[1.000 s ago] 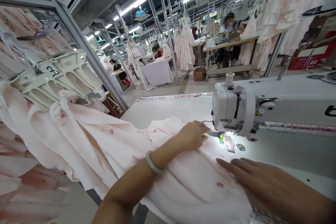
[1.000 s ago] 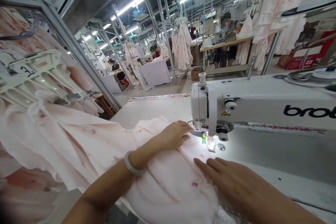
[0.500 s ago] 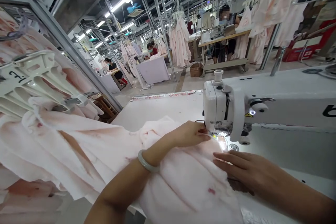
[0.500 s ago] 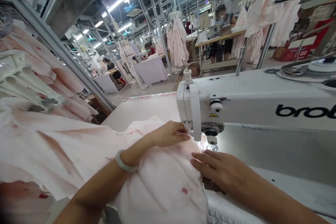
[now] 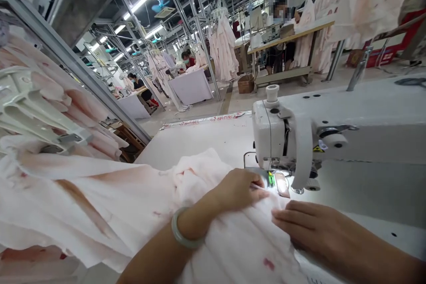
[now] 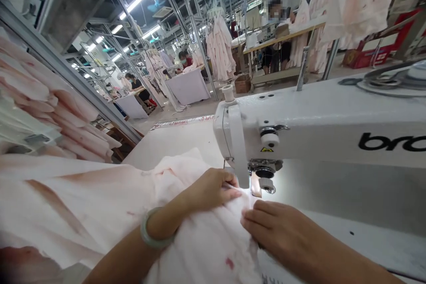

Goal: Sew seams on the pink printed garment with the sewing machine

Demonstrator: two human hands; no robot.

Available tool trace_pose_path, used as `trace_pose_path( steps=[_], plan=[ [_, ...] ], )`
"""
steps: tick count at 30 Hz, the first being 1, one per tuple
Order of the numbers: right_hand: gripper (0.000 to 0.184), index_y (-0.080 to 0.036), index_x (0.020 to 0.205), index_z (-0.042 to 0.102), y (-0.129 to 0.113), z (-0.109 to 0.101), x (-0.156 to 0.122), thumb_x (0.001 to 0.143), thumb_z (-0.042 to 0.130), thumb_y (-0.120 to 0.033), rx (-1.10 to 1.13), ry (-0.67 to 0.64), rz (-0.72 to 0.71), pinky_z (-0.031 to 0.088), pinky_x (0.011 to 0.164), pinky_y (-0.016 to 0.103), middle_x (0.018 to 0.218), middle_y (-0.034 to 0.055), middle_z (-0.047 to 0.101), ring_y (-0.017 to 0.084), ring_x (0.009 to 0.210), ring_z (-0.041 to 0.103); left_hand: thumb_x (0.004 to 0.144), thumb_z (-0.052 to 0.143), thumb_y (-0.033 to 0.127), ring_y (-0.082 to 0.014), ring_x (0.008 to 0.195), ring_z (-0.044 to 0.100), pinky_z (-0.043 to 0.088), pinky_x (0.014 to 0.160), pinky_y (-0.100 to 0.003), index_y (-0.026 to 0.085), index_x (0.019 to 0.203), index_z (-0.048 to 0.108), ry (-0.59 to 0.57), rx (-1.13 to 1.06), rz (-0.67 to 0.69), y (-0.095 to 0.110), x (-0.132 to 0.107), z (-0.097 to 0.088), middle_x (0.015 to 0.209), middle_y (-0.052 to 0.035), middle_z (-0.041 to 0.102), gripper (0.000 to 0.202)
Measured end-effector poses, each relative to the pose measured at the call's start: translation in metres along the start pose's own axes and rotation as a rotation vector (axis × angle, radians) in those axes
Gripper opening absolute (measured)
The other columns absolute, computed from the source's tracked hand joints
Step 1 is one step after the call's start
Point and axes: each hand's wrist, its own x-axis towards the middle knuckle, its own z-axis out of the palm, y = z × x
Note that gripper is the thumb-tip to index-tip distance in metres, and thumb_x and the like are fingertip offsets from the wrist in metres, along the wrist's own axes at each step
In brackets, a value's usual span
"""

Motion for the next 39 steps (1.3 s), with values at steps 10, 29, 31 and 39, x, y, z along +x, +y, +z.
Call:
trace_pose_path(
  steps=[10, 29, 31, 39],
  plan=[
    [0.035, -0.017, 0.118, 0.077, 0.012, -0.002, 0.001, 0.118, 0.043, -0.021, -0.143, -0.033, 0.010, 0.069, 0.087, 0.035, 0.113, 0.0116, 0.085, 0.024, 0.096, 0.083, 0.098, 0.075, 0.031, -0.0242, 0.103, 0.074, 0.056, 0.095, -0.032, 0.020, 0.093, 0.073, 0.021, 0.146, 0.005, 0.000, 0.007, 0.005, 0.109, -0.0066, 0.079, 0.012],
    [0.045, -0.017, 0.107, 0.071, 0.017, -0.003, 0.006, 0.116, 0.027, -0.011, -0.265, -0.076, -0.014, 0.058, 0.074, 0.033, 0.108, 0.0065, 0.085, 0.018, 0.089, 0.081, 0.091, 0.070, 0.017, -0.0298, 0.127, 0.059, 0.047, 0.121, -0.051, 0.022, 0.086, 0.066, 0.126, 0.214, -0.099, 0.009, 0.016, 0.022, 0.118, -0.0068, 0.064, 0.008],
    [0.043, -0.018, 0.108, 0.070, 0.018, -0.002, 0.005, 0.116, 0.028, -0.011, -0.245, -0.058, -0.001, 0.056, 0.073, 0.033, 0.108, 0.0070, 0.085, 0.018, 0.087, 0.080, 0.089, 0.068, 0.016, -0.0303, 0.125, 0.059, 0.048, 0.119, -0.050, 0.021, 0.079, 0.062, 0.130, 0.231, -0.097, 0.008, 0.022, 0.022, 0.111, -0.0068, 0.063, 0.013],
    [0.031, -0.021, 0.122, 0.070, 0.020, 0.006, -0.008, 0.118, 0.039, -0.023, -0.170, -0.006, 0.136, 0.050, 0.079, 0.041, 0.116, 0.0067, 0.083, 0.022, 0.080, 0.076, 0.089, 0.063, 0.016, -0.0301, 0.125, 0.058, 0.050, 0.117, -0.046, 0.022, 0.070, 0.050, 0.142, 0.310, -0.113, 0.011, 0.032, 0.019, 0.107, -0.0075, 0.063, 0.023]
  ],
)
